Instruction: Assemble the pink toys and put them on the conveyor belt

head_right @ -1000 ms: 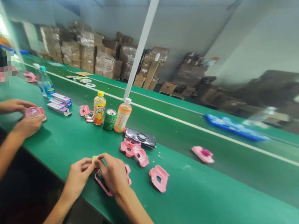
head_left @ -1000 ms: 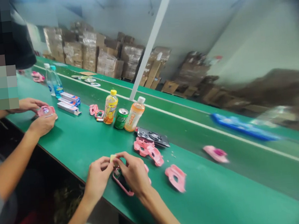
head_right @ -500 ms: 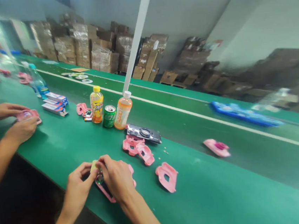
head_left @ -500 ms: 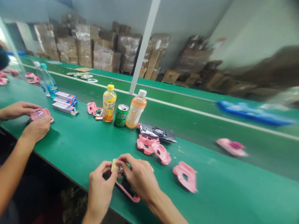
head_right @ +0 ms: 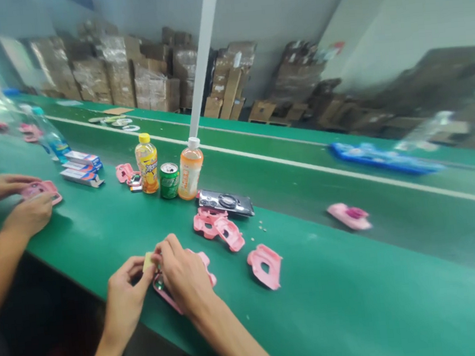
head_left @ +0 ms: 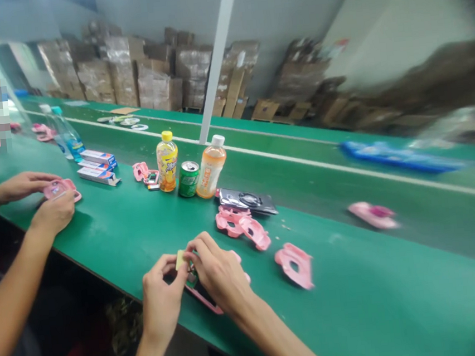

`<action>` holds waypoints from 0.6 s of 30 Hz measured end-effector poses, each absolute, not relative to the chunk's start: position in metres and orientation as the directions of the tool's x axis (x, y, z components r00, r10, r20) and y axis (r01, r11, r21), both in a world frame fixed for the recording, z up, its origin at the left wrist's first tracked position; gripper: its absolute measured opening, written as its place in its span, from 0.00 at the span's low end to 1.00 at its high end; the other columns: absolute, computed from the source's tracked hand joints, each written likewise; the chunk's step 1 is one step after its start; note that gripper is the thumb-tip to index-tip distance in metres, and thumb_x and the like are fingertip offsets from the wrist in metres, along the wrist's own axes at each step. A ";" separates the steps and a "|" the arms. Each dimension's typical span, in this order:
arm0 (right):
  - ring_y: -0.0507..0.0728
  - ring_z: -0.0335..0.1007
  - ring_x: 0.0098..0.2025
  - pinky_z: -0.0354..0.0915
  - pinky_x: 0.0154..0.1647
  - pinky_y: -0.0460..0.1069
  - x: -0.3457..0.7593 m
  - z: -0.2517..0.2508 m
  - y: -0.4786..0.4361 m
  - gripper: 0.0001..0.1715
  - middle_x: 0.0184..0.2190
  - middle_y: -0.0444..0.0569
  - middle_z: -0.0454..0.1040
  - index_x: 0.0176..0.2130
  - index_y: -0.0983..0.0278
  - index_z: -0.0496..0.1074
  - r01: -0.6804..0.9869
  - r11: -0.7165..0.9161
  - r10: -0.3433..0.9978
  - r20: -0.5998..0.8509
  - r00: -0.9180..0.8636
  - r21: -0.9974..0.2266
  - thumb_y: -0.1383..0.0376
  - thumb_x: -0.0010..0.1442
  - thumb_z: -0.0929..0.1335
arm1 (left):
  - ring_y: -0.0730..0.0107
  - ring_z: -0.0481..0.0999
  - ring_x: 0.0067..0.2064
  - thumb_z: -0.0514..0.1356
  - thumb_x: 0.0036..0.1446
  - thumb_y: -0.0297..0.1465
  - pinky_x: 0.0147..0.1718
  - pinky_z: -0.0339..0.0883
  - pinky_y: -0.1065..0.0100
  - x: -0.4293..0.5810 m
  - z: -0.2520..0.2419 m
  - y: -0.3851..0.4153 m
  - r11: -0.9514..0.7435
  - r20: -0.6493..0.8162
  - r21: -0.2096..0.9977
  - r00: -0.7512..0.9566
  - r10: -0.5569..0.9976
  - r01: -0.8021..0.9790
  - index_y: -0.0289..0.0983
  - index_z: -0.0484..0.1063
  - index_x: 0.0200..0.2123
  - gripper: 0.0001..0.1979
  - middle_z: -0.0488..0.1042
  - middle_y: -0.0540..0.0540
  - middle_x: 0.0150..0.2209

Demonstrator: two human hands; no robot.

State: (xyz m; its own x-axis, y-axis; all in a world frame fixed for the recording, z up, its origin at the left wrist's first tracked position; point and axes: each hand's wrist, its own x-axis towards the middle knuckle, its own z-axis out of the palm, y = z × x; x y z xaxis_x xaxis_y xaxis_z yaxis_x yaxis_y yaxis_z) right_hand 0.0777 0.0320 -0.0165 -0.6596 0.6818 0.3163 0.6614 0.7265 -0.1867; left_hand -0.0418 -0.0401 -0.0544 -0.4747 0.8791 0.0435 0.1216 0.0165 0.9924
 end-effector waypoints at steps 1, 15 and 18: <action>0.52 0.74 0.31 0.57 0.27 0.46 0.078 -0.017 0.032 0.08 0.41 0.47 0.74 0.42 0.62 0.70 0.656 0.727 0.681 0.326 -0.655 -0.201 0.67 0.73 0.62 | 0.61 0.84 0.38 0.62 0.62 0.45 0.37 0.73 0.69 -0.042 -0.054 -0.041 0.013 0.049 0.992 -0.475 0.878 0.127 0.38 0.78 0.38 0.16 0.85 0.43 0.38; 0.53 0.72 0.28 0.50 0.25 0.49 0.079 -0.013 0.029 0.10 0.38 0.47 0.73 0.40 0.63 0.70 0.671 0.741 0.642 0.311 -0.701 -0.018 0.69 0.73 0.61 | 0.65 0.82 0.34 0.64 0.61 0.44 0.35 0.73 0.71 -0.041 -0.051 -0.042 -0.008 0.066 0.992 -0.465 0.883 0.126 0.37 0.78 0.37 0.15 0.84 0.45 0.35; 0.54 0.73 0.29 0.52 0.25 0.49 0.079 -0.012 0.031 0.10 0.39 0.48 0.73 0.42 0.63 0.70 0.667 0.745 0.644 0.258 -0.720 0.002 0.68 0.73 0.61 | 0.66 0.82 0.34 0.64 0.60 0.44 0.35 0.73 0.72 -0.042 -0.050 -0.042 -0.002 0.063 0.991 -0.466 0.882 0.131 0.37 0.78 0.37 0.15 0.84 0.45 0.35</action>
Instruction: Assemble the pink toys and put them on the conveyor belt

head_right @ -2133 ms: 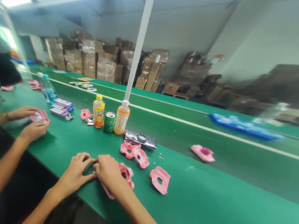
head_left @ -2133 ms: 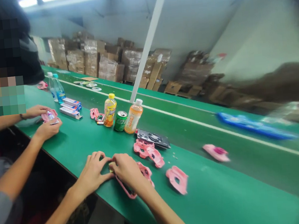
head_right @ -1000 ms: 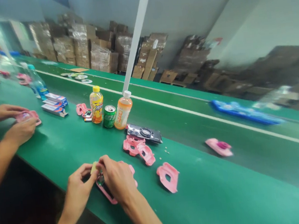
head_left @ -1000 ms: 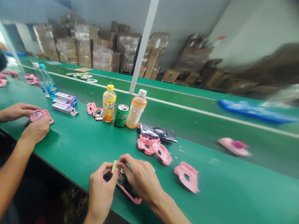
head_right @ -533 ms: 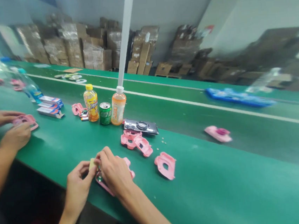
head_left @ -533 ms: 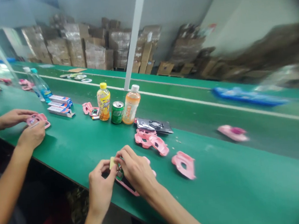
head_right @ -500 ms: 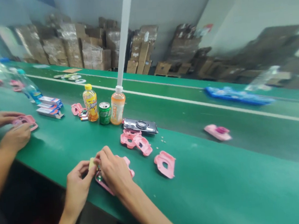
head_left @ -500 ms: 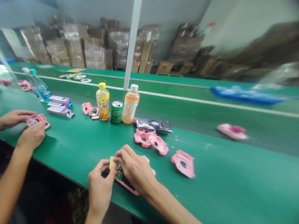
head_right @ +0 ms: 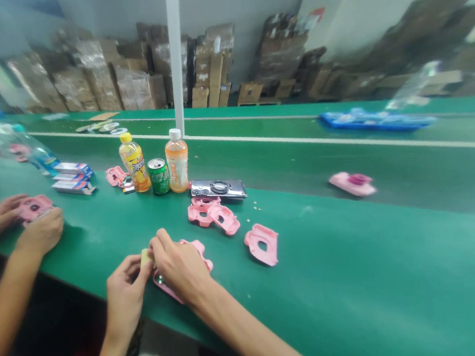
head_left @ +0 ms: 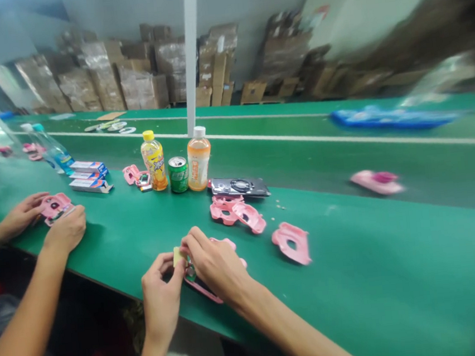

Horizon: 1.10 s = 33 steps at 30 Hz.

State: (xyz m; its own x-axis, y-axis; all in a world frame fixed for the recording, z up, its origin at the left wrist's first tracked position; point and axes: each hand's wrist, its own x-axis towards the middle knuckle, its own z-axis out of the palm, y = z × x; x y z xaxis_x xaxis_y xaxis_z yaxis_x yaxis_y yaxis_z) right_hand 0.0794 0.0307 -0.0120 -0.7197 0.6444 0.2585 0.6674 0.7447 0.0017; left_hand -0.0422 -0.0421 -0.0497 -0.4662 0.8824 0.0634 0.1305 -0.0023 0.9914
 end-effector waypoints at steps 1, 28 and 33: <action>0.54 0.73 0.29 0.52 0.24 0.49 0.079 -0.012 0.032 0.10 0.40 0.48 0.72 0.43 0.63 0.70 0.664 0.747 0.645 0.236 -0.726 0.001 0.67 0.74 0.60 | 0.66 0.82 0.34 0.64 0.60 0.44 0.35 0.73 0.72 -0.042 -0.049 -0.042 0.001 0.063 0.991 -0.467 0.882 0.135 0.37 0.78 0.37 0.15 0.84 0.45 0.35; 0.57 0.71 0.34 0.66 0.27 0.51 0.079 -0.029 0.020 0.09 0.34 0.51 0.72 0.39 0.69 0.69 0.411 0.903 0.348 0.354 -0.868 0.121 0.71 0.70 0.61 | 0.59 0.84 0.39 0.81 0.26 0.40 0.35 0.80 0.72 -0.076 -0.046 -0.030 0.179 -0.350 0.865 -0.308 0.885 -0.469 0.40 0.80 0.41 0.34 0.85 0.46 0.38; 0.56 0.72 0.35 0.67 0.33 0.50 0.079 -0.026 0.022 0.11 0.33 0.50 0.76 0.38 0.69 0.71 0.389 0.917 0.335 0.359 -0.871 0.087 0.70 0.71 0.61 | 0.64 0.84 0.33 0.80 0.26 0.42 0.28 0.79 0.76 -0.084 -0.065 -0.024 0.163 -0.367 0.850 -0.341 0.865 -0.500 0.42 0.81 0.39 0.32 0.84 0.50 0.33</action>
